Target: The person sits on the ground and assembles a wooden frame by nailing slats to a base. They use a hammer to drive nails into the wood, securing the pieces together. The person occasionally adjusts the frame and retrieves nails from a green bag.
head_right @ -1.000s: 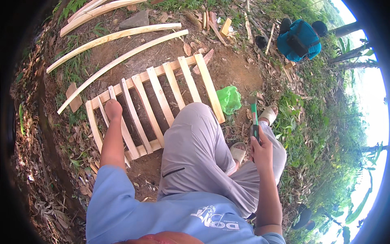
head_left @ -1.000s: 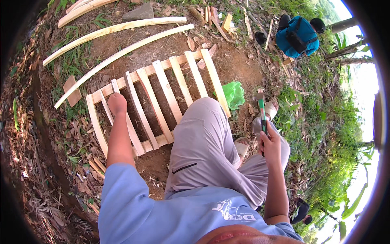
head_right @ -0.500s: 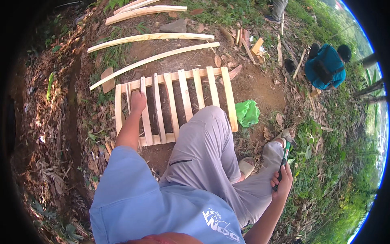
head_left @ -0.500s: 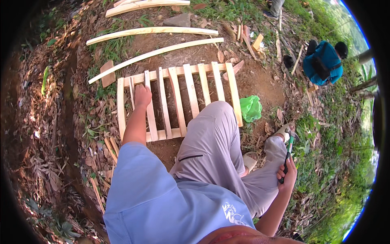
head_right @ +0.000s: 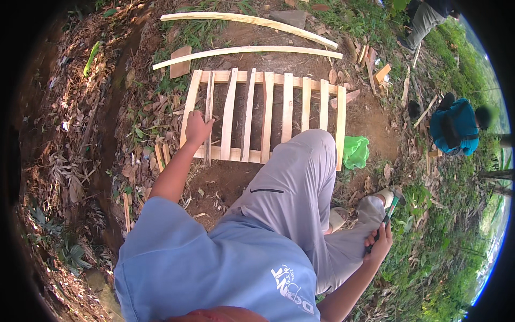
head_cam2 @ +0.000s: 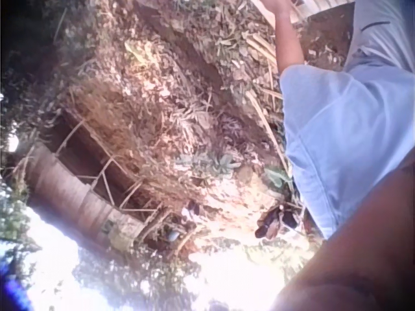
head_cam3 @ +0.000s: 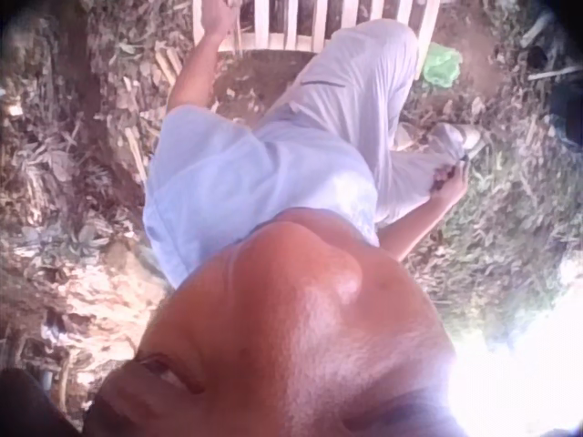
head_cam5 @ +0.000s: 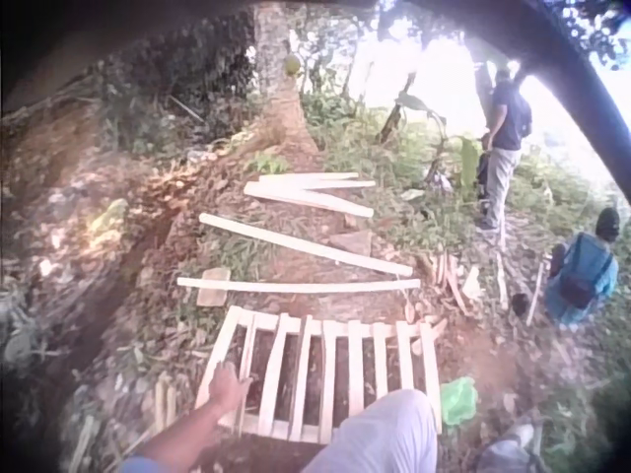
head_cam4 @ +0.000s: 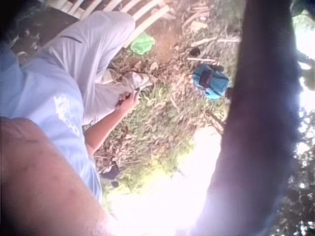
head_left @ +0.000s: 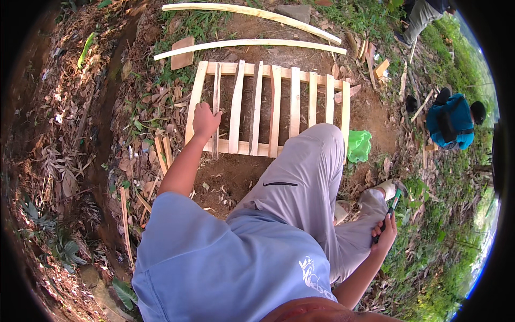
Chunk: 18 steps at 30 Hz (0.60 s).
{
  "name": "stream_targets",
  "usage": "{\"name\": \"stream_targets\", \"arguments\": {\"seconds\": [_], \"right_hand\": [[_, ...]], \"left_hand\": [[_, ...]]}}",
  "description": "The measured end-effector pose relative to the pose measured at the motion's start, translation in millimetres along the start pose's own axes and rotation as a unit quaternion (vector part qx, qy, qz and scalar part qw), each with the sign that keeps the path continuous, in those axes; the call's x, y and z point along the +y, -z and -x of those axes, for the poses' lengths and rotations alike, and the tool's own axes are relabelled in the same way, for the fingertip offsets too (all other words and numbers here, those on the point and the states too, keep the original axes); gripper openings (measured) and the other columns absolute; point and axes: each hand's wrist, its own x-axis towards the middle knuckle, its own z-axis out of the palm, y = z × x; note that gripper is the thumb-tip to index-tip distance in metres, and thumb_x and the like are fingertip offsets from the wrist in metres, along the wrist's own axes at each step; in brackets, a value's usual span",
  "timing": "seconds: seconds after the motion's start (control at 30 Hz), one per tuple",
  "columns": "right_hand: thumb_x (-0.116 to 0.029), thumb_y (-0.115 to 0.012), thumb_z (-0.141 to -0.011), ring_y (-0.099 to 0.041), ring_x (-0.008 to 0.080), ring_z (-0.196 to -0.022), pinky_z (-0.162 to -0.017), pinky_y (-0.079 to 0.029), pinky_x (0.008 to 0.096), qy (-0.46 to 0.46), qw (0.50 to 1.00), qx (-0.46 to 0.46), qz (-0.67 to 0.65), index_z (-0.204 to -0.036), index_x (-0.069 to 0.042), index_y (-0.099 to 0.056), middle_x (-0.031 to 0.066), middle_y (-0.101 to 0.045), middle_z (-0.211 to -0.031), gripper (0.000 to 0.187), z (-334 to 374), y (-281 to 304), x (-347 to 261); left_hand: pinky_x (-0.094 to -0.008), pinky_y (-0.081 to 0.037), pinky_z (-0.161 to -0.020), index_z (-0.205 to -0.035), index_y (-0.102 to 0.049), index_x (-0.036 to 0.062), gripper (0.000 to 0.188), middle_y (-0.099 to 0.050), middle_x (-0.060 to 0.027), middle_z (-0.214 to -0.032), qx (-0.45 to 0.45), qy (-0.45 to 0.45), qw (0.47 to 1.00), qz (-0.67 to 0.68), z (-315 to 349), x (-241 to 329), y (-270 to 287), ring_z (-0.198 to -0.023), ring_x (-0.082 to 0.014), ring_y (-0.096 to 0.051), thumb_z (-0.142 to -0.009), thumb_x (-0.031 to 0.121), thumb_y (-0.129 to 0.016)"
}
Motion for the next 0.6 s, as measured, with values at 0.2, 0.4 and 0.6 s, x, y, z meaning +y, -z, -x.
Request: {"name": "stream_targets", "arguments": {"seconds": [0.2, 0.4, 0.6], "right_hand": [[-0.018, -0.061, -0.11, -0.039, 0.0049, -0.052, -0.044, -0.036, 0.0237, 0.01, 1.0, -0.01, 0.018, -0.15, -0.012, -0.058, -0.0028, -0.049, -0.074, 0.041, 6.3, -9.5, 4.6], [-0.018, -0.06, -0.11, -0.04, 0.0054, -0.053, -0.044, -0.036, 0.025, 0.025, 0.999, -0.003, 0.024, -0.157, -0.01, -0.053, -0.0031, -0.047, -0.074, 0.048, 9.2, -6.2, 10.2], [-0.018, -0.062, -0.11, -0.04, 0.0059, -0.052, -0.044, -0.037, 0.0256, 0.025, 0.999, -0.002, 0.028, -0.153, -0.01, -0.056, -0.0027, -0.048, -0.074, 0.044, 9.3, -9.1, 12.9]], "left_hand": [[-0.0467, -0.052, -0.078, -0.096, -0.072, -0.006, 0.041, -0.073, -0.0222, -0.085, -0.089, 0.05, 0.986, 0.134, -24.0, -66.7, -31.0, -0.083, -0.0363, -0.072, -0.102, 0.035, -0.07], [-0.0466, -0.052, -0.078, -0.101, -0.071, -0.0062, 0.04, -0.073, -0.0226, -0.088, -0.079, 0.018, 0.961, 0.263, -38.1, -79.1, -55.9, -0.083, -0.0383, -0.07, -0.105, 0.034, -0.066], [-0.0443, -0.053, -0.08, -0.109, -0.073, -0.0073, 0.042, -0.076, -0.0225, -0.095, -0.122, 0.051, 0.949, 0.286, -54.4, -82.9, -55.8, -0.089, -0.0335, -0.073, -0.105, 0.033, -0.064]]}}
